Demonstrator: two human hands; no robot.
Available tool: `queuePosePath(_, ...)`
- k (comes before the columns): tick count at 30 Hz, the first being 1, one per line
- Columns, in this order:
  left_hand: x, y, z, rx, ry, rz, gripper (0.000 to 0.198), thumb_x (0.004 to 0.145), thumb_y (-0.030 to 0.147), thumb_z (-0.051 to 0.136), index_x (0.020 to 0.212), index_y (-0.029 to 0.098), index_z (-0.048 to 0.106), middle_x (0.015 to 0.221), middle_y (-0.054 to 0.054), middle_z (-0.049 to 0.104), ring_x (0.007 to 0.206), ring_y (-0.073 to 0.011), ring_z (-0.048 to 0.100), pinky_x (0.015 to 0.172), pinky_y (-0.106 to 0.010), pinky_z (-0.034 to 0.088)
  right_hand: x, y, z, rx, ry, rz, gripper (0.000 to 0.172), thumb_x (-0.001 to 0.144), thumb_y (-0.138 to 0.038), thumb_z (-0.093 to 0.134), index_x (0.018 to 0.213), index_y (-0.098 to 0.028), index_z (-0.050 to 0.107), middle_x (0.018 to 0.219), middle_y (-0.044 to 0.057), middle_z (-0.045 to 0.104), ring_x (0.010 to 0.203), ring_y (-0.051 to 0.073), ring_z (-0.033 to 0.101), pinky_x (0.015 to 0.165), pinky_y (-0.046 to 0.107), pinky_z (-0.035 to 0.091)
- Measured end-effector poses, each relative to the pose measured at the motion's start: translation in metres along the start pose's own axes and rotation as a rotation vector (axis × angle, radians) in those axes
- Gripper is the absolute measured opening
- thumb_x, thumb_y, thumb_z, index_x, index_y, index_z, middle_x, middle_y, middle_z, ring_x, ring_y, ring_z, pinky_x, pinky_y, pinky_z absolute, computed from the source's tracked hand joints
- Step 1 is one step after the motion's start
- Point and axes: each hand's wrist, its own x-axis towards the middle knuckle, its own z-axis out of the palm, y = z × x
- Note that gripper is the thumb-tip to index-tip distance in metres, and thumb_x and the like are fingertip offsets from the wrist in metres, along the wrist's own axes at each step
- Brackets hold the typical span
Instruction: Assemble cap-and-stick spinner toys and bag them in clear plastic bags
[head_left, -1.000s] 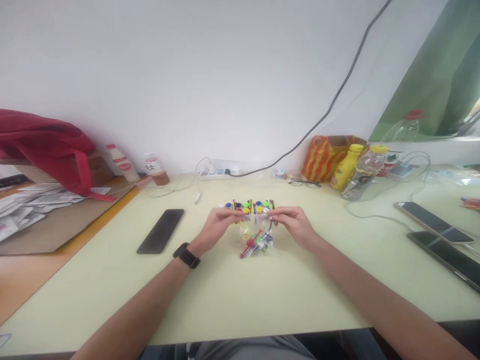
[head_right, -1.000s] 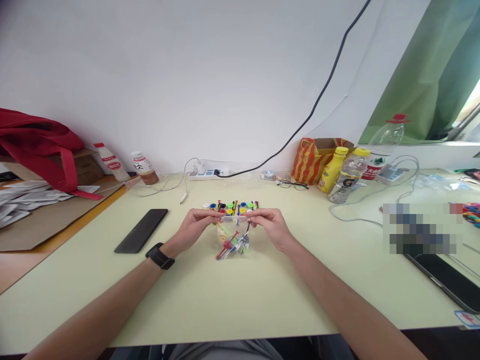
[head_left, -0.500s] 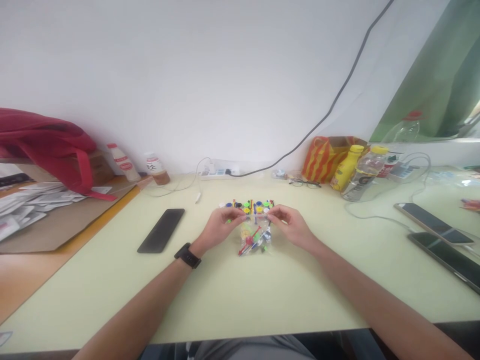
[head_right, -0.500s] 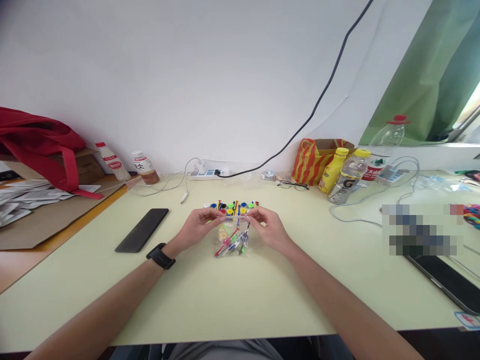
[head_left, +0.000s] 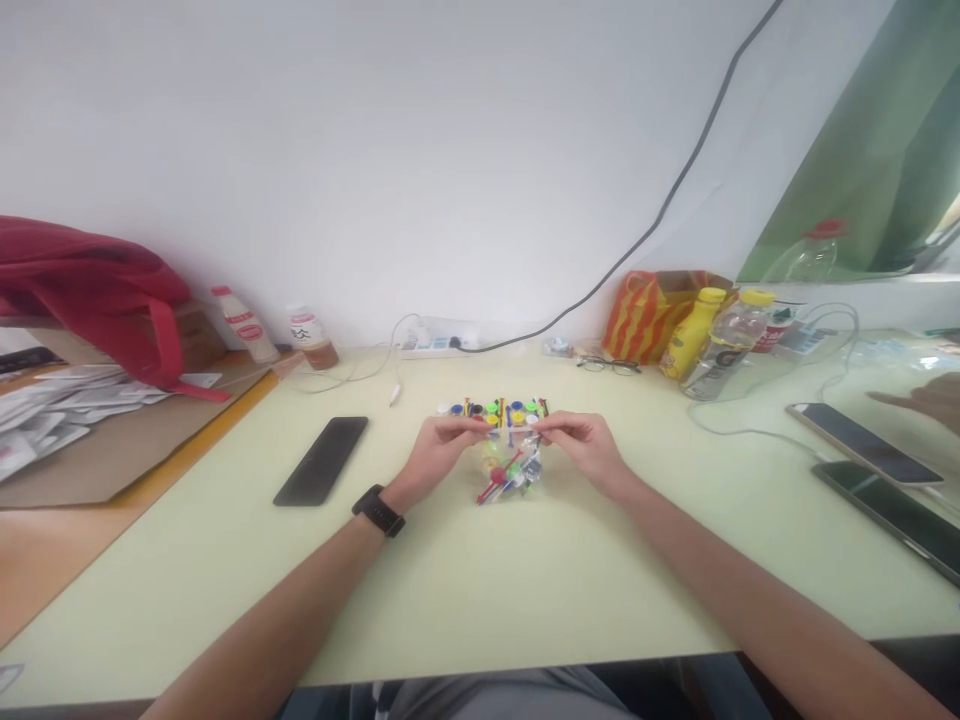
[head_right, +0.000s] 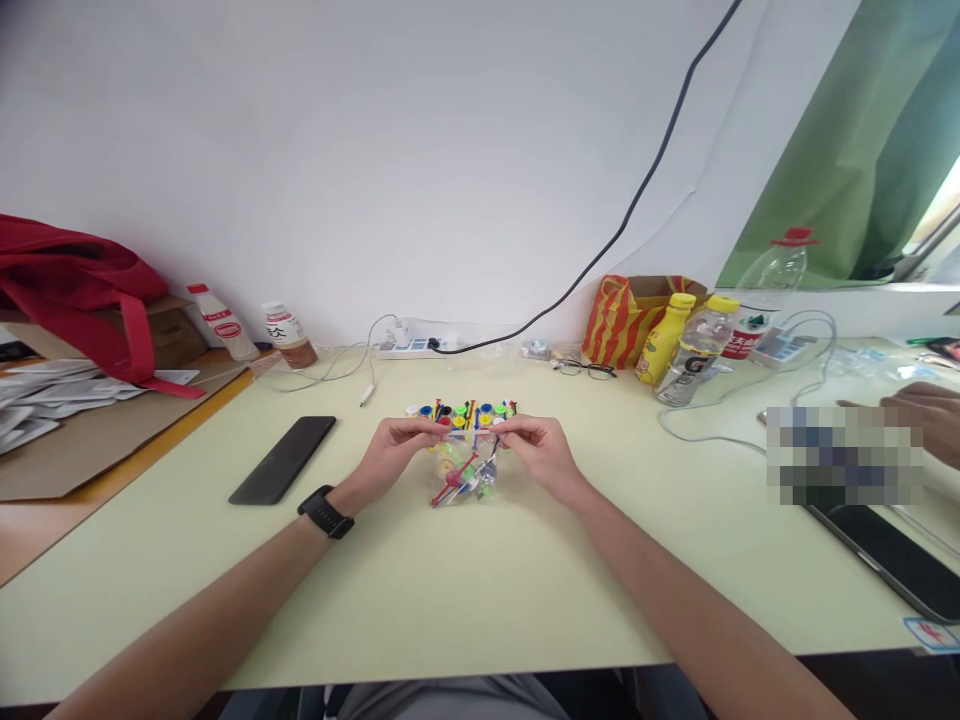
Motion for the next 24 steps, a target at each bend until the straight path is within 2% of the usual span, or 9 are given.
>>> queuePosePath(3,-0.002,-0.001,0.002,-0.032,0.02,0.013,0.02,0.081,0.033,0.085,0.092,0.017,0.084,0.098,-0.011,0.08,0.095,-0.0258,0.073,0.086,-0.035,0.058,-0.001,0.0,0.0,-0.062,-0.022,-0.103,0.015,0.085,-0.028,0.07,0.087,-0.021,0.083,0.087,0.007,0.077,0.083,0.022,0.069,0.075,0.034,0.056)
queuePosePath(5,-0.002,-0.002,0.004,-0.035,0.023,0.027,0.023,0.078,0.033,0.088,0.092,0.015,0.083,0.098,-0.012,0.08,0.092,-0.025,0.072,0.083,-0.035,0.058,-0.002,-0.001,0.001,-0.067,-0.051,-0.128,0.015,0.088,-0.03,0.07,0.092,-0.021,0.082,0.093,0.008,0.076,0.089,0.023,0.07,0.08,0.036,0.056)
queuePosePath(8,-0.003,0.0,0.006,-0.005,-0.002,0.043,0.029,0.081,0.033,0.086,0.103,0.016,0.081,0.104,-0.013,0.078,0.093,-0.0234,0.071,0.083,-0.034,0.056,-0.004,-0.004,0.006,-0.058,-0.075,-0.056,0.026,0.09,-0.038,0.071,0.109,-0.021,0.077,0.101,0.008,0.077,0.092,0.024,0.071,0.081,0.036,0.058)
queuePosePath(11,-0.005,0.007,0.009,-0.004,-0.052,0.065,0.032,0.085,0.035,0.082,0.112,0.017,0.079,0.102,-0.01,0.076,0.091,-0.0209,0.069,0.081,-0.031,0.055,-0.006,-0.009,0.012,-0.143,-0.123,-0.002,0.026,0.092,-0.043,0.07,0.101,-0.02,0.079,0.098,0.008,0.078,0.087,0.023,0.071,0.077,0.034,0.057)
queuePosePath(13,-0.007,0.013,0.012,0.006,-0.092,0.076,0.03,0.087,0.036,0.08,0.11,0.017,0.079,0.099,-0.009,0.075,0.09,-0.0204,0.068,0.08,-0.031,0.055,-0.008,-0.013,0.015,-0.195,-0.167,-0.021,0.025,0.093,-0.042,0.068,0.091,-0.019,0.079,0.091,0.007,0.077,0.082,0.022,0.069,0.075,0.033,0.055)
queuePosePath(16,-0.011,0.02,0.018,0.094,-0.152,0.07,0.024,0.088,0.039,0.078,0.098,0.017,0.08,0.097,-0.009,0.075,0.09,-0.0218,0.068,0.078,-0.03,0.055,-0.011,-0.018,0.017,-0.232,-0.17,-0.088,0.024,0.095,-0.04,0.067,0.087,-0.02,0.078,0.085,0.005,0.075,0.08,0.021,0.067,0.077,0.033,0.053)
queuePosePath(18,-0.013,0.022,0.022,0.149,-0.177,0.073,0.023,0.09,0.04,0.077,0.091,0.017,0.081,0.089,-0.007,0.076,0.083,-0.0205,0.068,0.073,-0.029,0.053,-0.012,-0.021,0.017,-0.234,-0.171,-0.119,0.023,0.094,-0.038,0.067,0.086,-0.02,0.077,0.083,0.004,0.074,0.079,0.021,0.067,0.078,0.033,0.053)
queuePosePath(20,-0.015,0.024,0.024,0.173,-0.184,0.095,0.024,0.091,0.041,0.076,0.086,0.018,0.081,0.082,-0.006,0.076,0.077,-0.0188,0.066,0.071,-0.029,0.051,-0.013,-0.023,0.018,-0.214,-0.199,-0.123,0.021,0.094,-0.038,0.069,0.089,-0.02,0.077,0.085,0.005,0.074,0.081,0.021,0.068,0.079,0.033,0.053)
queuePosePath(24,-0.015,0.022,0.024,0.206,-0.163,0.124,0.021,0.09,0.039,0.077,0.088,0.019,0.084,0.082,-0.006,0.079,0.075,-0.0183,0.066,0.07,-0.028,0.049,-0.012,-0.025,0.018,-0.241,-0.244,-0.11,0.025,0.095,-0.042,0.068,0.09,-0.02,0.078,0.082,0.004,0.074,0.077,0.019,0.066,0.074,0.031,0.053)
